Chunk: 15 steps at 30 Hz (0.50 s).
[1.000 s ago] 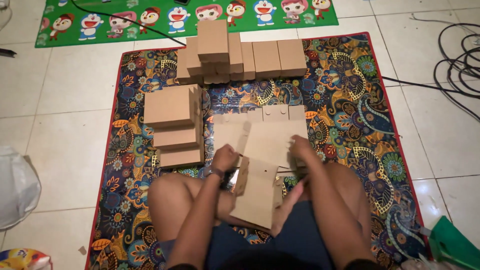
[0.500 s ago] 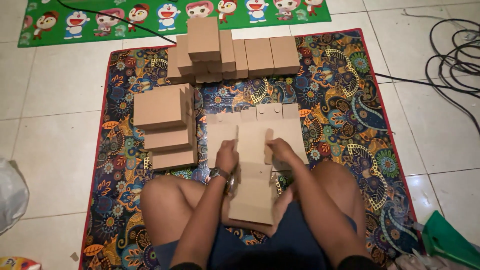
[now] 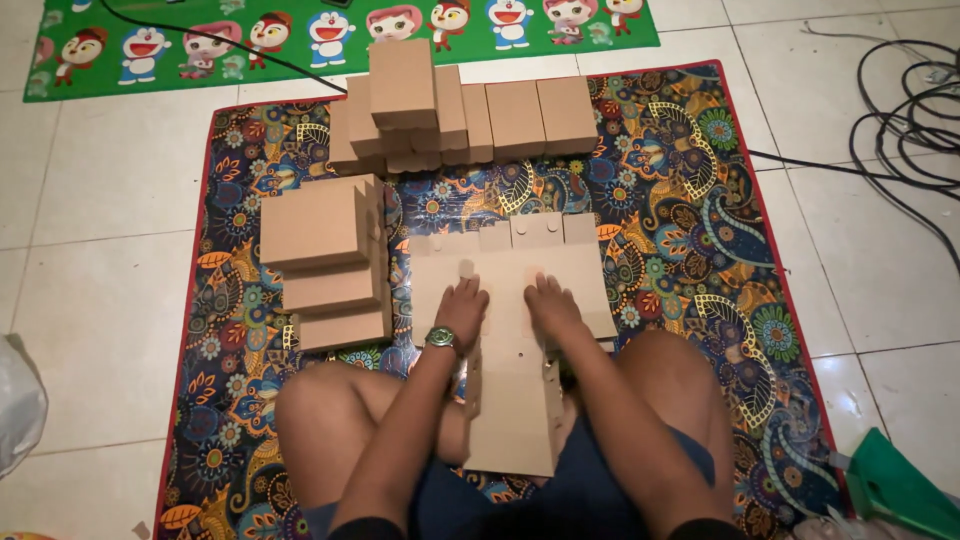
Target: The person folds flat cardboard templates into rectangular boxes by hand, rotating and folding the cardboard with both hands, then tucking in the flaps to close them, and finally stacking the completed boxes.
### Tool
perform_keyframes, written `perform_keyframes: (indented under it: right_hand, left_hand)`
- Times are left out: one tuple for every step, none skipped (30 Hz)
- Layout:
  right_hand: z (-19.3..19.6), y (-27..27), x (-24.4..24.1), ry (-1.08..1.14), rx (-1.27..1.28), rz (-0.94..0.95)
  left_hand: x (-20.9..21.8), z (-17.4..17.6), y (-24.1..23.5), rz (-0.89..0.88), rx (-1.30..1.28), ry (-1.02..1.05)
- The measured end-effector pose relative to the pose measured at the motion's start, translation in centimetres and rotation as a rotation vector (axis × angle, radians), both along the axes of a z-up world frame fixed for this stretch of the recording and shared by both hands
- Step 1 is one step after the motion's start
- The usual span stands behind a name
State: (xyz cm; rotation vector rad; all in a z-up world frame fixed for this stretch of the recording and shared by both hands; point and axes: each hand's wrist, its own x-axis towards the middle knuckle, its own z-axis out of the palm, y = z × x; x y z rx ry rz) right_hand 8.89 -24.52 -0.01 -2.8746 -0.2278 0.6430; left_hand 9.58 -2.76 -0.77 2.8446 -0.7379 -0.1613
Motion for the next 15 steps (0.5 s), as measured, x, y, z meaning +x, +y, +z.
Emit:
perform_keyframes:
  right_hand:
    - [-0.3, 0.0, 0.2, 0.016, 0.027, -0.012]
    - [1.1, 0.4, -0.1, 0.019, 0.028, -0.012]
    - [2.5, 0.8, -0.3, 0.044, -0.006, -0.010]
    - [3.9, 1.2, -0.4, 0.067, -0.040, -0.006]
    - [3.6, 1.2, -0.2, 0.068, -0.038, -0.004]
    - [3.2, 1.3, -0.1, 0.071, -0.054, -0.013]
    - [2.9, 1.4, -0.1, 0.074, -0.070, -0.021]
    - [3.1, 1.4, -0.1, 0.075, -0.067, -0.019]
    - [3.4, 1.4, -0.2, 0.071, -0.061, -0.020]
    - [3.7, 1.3, -0.4, 0.067, -0.059, -0.019]
    - [3.3, 1.2, -0.4, 0.067, -0.059, -0.015]
    - [3.1, 1.0, -0.3, 0.066, -0.027, -0.008]
    - [2.8, 0.7, -0.3, 0.064, 0.006, -0.002]
    - [2.2, 0.4, -0.1, 0.058, 0.007, -0.003]
    - [1.6, 0.1, 0.1, 0.055, 0.016, -0.009]
  left_hand:
    - [0.5, -1.8, 0.2, 0.010, 0.045, 0.070]
    - [0.4, -1.5, 0.0, 0.010, 0.046, 0.073]
    - [0.2, -1.2, -0.2, 0.032, 0.068, 0.115]
    - [0.2, -0.9, -0.4, 0.056, 0.090, 0.154]
    - [0.1, -0.5, -0.7, 0.058, 0.092, 0.156]
    - [0.0, 0.0, -1.0, 0.092, 0.107, 0.176]
    - [-0.2, 0.5, -1.3, 0.126, 0.122, 0.197]
    - [0.0, 0.0, -1.1, 0.129, 0.125, 0.198]
    - [0.2, -0.4, -1.0, 0.137, 0.108, 0.195]
    - [0.3, -0.9, -1.0, 0.148, 0.088, 0.192]
    - [0.2, -1.4, -0.3, 0.152, 0.087, 0.193]
    - [0.2, -1.8, 0.3, 0.143, 0.004, 0.112]
    - [0.2, -2.1, 0.9, 0.135, -0.080, 0.031]
    - [-0.5, -1.5, 1.0, 0.134, -0.079, 0.025]
    - [-1.2, -0.8, 1.2, 0.344, -0.214, 0.084]
